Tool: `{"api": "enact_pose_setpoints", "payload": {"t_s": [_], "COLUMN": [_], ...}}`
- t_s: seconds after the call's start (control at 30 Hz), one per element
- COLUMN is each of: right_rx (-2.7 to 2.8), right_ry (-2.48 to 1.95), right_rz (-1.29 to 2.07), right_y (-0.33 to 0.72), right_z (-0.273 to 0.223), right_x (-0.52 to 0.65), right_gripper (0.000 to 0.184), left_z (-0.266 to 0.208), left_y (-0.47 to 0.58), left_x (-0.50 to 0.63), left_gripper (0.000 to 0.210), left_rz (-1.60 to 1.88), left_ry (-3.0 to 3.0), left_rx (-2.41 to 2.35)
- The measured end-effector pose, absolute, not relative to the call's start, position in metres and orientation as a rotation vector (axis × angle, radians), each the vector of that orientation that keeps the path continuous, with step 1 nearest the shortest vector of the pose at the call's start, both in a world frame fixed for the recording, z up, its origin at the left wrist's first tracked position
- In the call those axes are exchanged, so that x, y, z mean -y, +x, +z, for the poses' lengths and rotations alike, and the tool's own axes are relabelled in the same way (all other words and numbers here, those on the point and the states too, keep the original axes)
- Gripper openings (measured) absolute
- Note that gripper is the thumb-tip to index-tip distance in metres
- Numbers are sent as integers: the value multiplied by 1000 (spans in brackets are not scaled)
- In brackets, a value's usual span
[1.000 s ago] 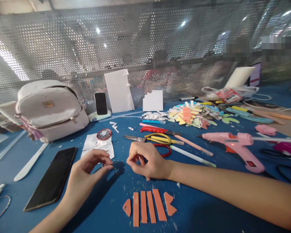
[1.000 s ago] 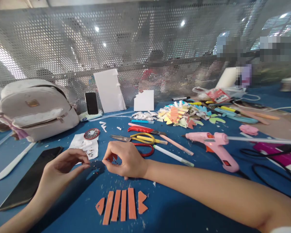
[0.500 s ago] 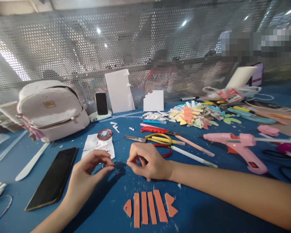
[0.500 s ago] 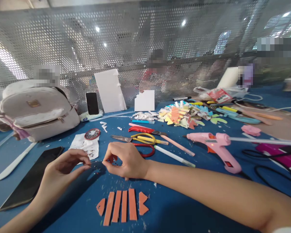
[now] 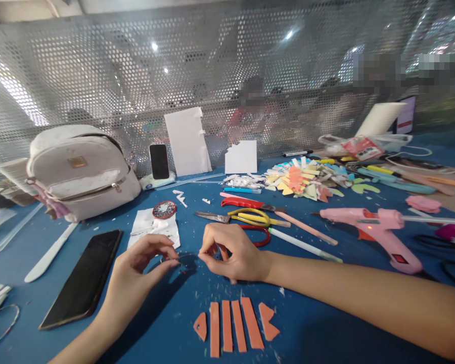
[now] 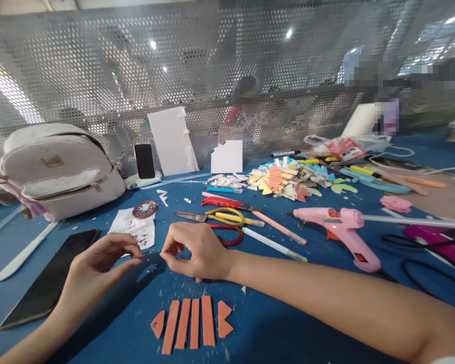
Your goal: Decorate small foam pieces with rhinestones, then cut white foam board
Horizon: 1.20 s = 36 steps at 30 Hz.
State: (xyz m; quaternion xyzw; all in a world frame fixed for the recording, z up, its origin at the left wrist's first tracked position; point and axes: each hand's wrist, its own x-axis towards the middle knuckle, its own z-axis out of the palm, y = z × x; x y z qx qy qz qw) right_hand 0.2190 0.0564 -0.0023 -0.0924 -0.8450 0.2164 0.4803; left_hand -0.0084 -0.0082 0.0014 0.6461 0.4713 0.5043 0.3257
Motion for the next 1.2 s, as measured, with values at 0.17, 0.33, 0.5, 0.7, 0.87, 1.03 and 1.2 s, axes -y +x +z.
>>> {"api": "enact_pose_setpoints", "payload": {"t_s": [0.17, 0.33, 0.5, 0.7, 0.87, 1.03, 1.2], "right_rx": [2069, 2086, 2098, 2146, 2150, 2158, 2145], "right_ry": [-239, -246, -257, -278, -255, -243, -189], "right_rz": [520, 514, 508, 470, 497, 484, 473], "right_y": [219, 220, 220, 220, 220, 220, 220], "right_z": [-2, -1, 0, 0, 0, -1, -3], "right_x": [-56, -56, -55, -55, -55, -55, -55], "right_gripper": [9, 8, 7, 10, 9, 10, 9], "left_z": [2, 5, 5, 6, 6, 6, 5], "left_y": [-8, -9, -9, -5, -4, -3, 3], "left_x": [9, 9, 9, 12, 15, 17, 20], "left_gripper": [16, 15, 14, 12, 12, 18, 22], "left_rz": [1326, 1323, 1327, 1353, 1378, 1474, 1575], "left_ry": [1693, 1716, 1756, 1776, 1820, 1821, 1728], "left_rx": [-1230, -1234, -1260, -1299, -1300, -1270, -1234]}}
